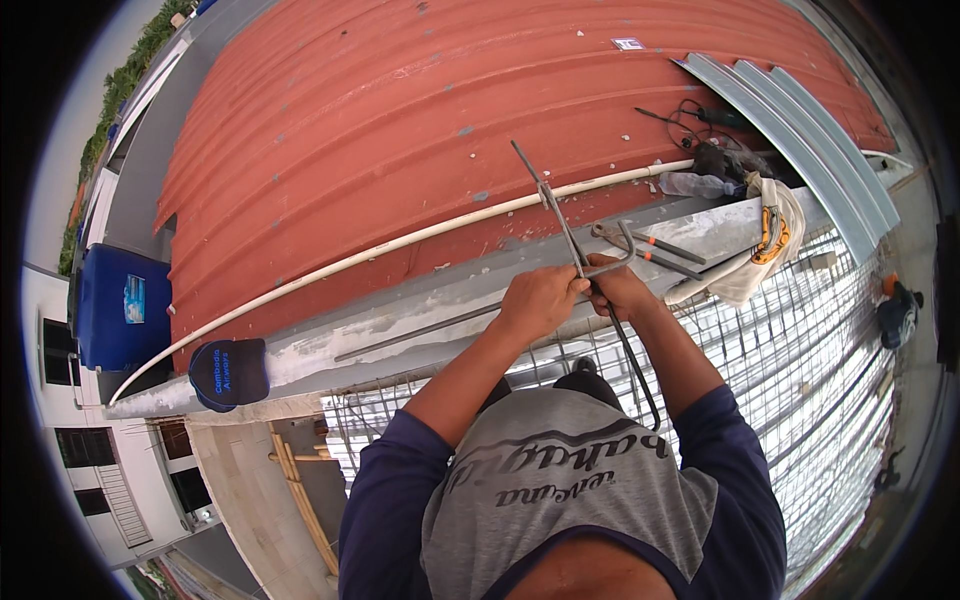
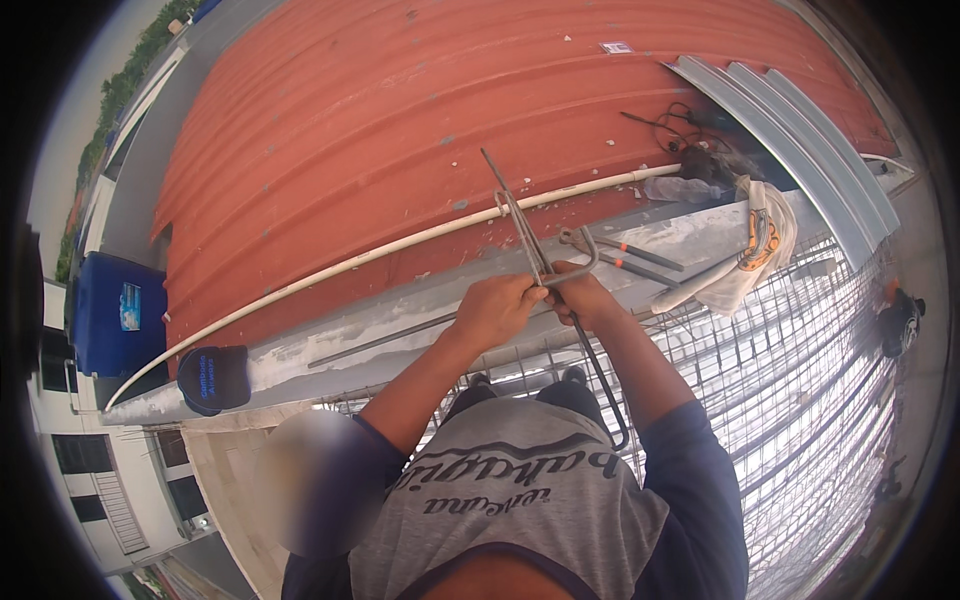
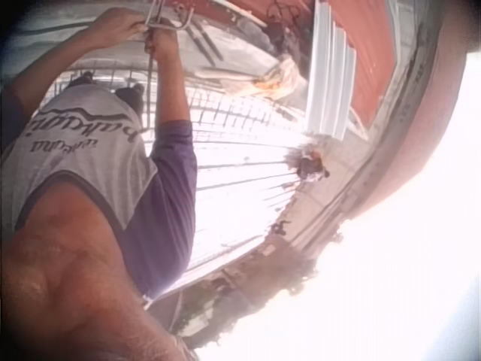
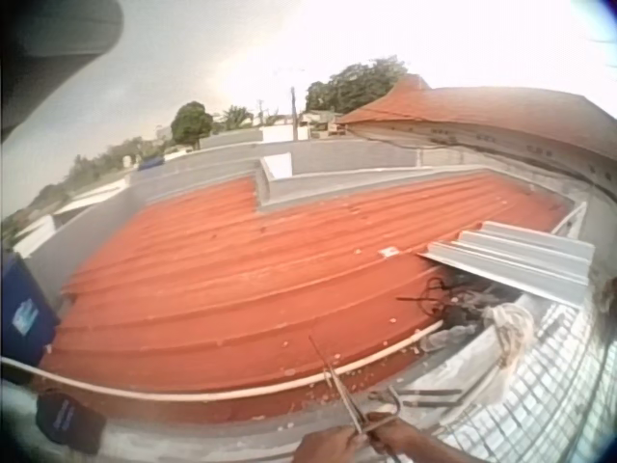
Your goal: The person assembles a metal scaffolding structure on a rooftop. They connect metal poles and crossbars, secure joints with wire ties, and adjust components to form a stable frame. The person works on a red corrugated roof with a blue water tank and a cap visible nearby.
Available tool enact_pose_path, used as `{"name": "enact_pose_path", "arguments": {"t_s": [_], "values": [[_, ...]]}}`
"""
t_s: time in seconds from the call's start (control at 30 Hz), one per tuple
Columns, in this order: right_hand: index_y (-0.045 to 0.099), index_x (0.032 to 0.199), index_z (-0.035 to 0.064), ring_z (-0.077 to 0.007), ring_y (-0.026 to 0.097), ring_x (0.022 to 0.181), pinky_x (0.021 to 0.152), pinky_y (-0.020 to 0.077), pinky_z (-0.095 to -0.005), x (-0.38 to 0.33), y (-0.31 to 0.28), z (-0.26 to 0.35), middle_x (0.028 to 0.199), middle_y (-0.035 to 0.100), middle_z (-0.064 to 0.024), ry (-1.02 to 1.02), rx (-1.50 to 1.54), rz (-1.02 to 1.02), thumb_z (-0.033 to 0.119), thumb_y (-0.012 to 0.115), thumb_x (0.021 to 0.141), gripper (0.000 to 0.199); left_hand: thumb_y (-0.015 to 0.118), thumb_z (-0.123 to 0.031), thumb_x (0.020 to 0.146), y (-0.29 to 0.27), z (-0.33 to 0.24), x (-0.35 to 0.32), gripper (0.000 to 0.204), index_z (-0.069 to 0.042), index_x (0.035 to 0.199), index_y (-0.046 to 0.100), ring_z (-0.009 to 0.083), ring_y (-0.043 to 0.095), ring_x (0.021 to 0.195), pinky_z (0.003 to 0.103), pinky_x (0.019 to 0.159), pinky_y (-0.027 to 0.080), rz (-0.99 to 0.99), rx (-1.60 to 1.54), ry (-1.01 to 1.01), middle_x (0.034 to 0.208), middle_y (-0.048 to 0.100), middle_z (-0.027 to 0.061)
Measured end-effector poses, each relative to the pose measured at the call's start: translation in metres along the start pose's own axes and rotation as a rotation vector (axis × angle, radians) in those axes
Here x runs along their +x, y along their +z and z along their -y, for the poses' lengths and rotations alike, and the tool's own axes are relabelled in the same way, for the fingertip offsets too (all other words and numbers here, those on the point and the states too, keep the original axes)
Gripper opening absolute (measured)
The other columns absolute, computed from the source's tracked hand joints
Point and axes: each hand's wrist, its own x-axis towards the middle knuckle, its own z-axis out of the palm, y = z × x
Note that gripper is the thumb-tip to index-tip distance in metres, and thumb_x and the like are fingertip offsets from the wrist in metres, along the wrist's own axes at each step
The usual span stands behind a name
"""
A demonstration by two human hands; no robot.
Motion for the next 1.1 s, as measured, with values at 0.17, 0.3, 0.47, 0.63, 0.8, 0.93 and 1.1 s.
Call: {"name": "enact_pose_path", "arguments": {"t_s": [0.17, 0.3, 0.47, 0.63, 0.8, 0.93, 1.1], "values": [[0.053, 0.095, 0.0111, -0.0060, 0.036, 0.042, 0.036, 0.0247, -0.0236, -0.003, 0.002, 0.005, 0.064, 0.047, 0.0006, 0.040, -0.065, -0.035, 0.027, 0.055, 0.091, 0.017, 0.052, -0.033, 0.093, -0.012, 0.001, -0.003, 0.032, -0.004, 0.085, 0.064, 0.0379, 0.063, 0.076, 0.048, 0.067, 0.048, 0.036, 0.026, -0.073, 0.080, 0.066, 0.0178], [0.054, 0.095, 0.0101, -0.0066, 0.036, 0.042, 0.036, 0.0255, -0.0241, -0.008, 0.014, 0.012, 0.064, 0.047, -0.0006, 0.053, -0.126, -0.023, 0.029, 0.054, 0.091, 0.019, 0.052, -0.036, 0.093, -0.019, -0.002, -0.010, 0.033, -0.006, 0.089, 0.065, 0.0385, 0.061, 0.078, 0.048, 0.068, 0.046, 0.053, -0.052, -0.151, 0.079, 0.064, 0.0166], [0.056, 0.099, 0.0041, -0.0085, 0.039, 0.042, 0.035, 0.0300, -0.0260, -0.003, 0.013, 0.007, 0.065, 0.048, -0.0025, 0.047, -0.216, -0.057, 0.028, 0.053, 0.091, 0.025, 0.053, -0.036, 0.093, -0.029, -0.011, -0.015, 0.033, -0.005, 0.087, 0.065, 0.0376, 0.061, 0.077, 0.047, 0.067, 0.045, -0.029, -0.041, -0.210, 0.078, 0.064, 0.0167], [0.057, 0.113, -0.0001, -0.0083, 0.040, 0.042, 0.035, 0.0311, -0.0260, -0.016, 0.000, 0.012, 0.067, 0.049, -0.0023, -0.050, -0.204, -0.092, 0.024, 0.051, 0.091, 0.033, 0.053, -0.037, 0.093, -0.043, 0.005, -0.023, 0.034, -0.005, 0.086, 0.064, 0.0371, 0.061, 0.075, 0.047, 0.066, 0.046, -0.053, 0.023, -0.261, 0.077, 0.063, 0.0157], [0.060, 0.110, 0.0030, -0.0092, 0.044, 0.048, 0.040, 0.0368, -0.0268, -0.027, -0.022, 0.044, 0.068, 0.051, -0.0020, -0.127, -0.406, -0.231, 0.017, 0.051, 0.091, 0.025, 0.053, -0.038, 0.093, -0.048, 0.030, -0.037, 0.035, -0.005, 0.085, 0.065, 0.0368, 0.062, 0.075, 0.048, 0.067, 0.047, -0.038, 0.097, -0.267, 0.078, 0.065, 0.0143], [0.060, 0.107, 0.0004, -0.0313, 0.060, 0.068, 0.064, 0.0481, -0.0406, 0.024, -0.105, 0.049, 0.080, 0.062, -0.0168, -0.608, -1.071, -0.571, 0.014, 0.052, 0.089, 0.024, 0.053, -0.038, 0.093, -0.045, 0.033, -0.033, 0.035, -0.006, 0.087, 0.066, 0.0365, 0.061, 0.079, 0.047, 0.069, 0.047, 0.003, 0.120, -0.251, 0.078, 0.065, 0.0151], [0.062, 0.104, 0.0006, -0.0412, 0.062, 0.092, 0.079, 0.0476, -0.0492, 0.061, -0.136, 0.090, 0.095, 0.065, -0.0254, -0.480, -1.331, -0.718, 0.013, 0.054, 0.085, 0.024, 0.054, -0.037, 0.093, -0.045, 0.034, -0.028, 0.033, -0.007, 0.090, 0.068, 0.0372, 0.061, 0.080, 0.047, 0.069, 0.046, 0.004, 0.046, -0.251, 0.080, 0.065, 0.0152]]}}
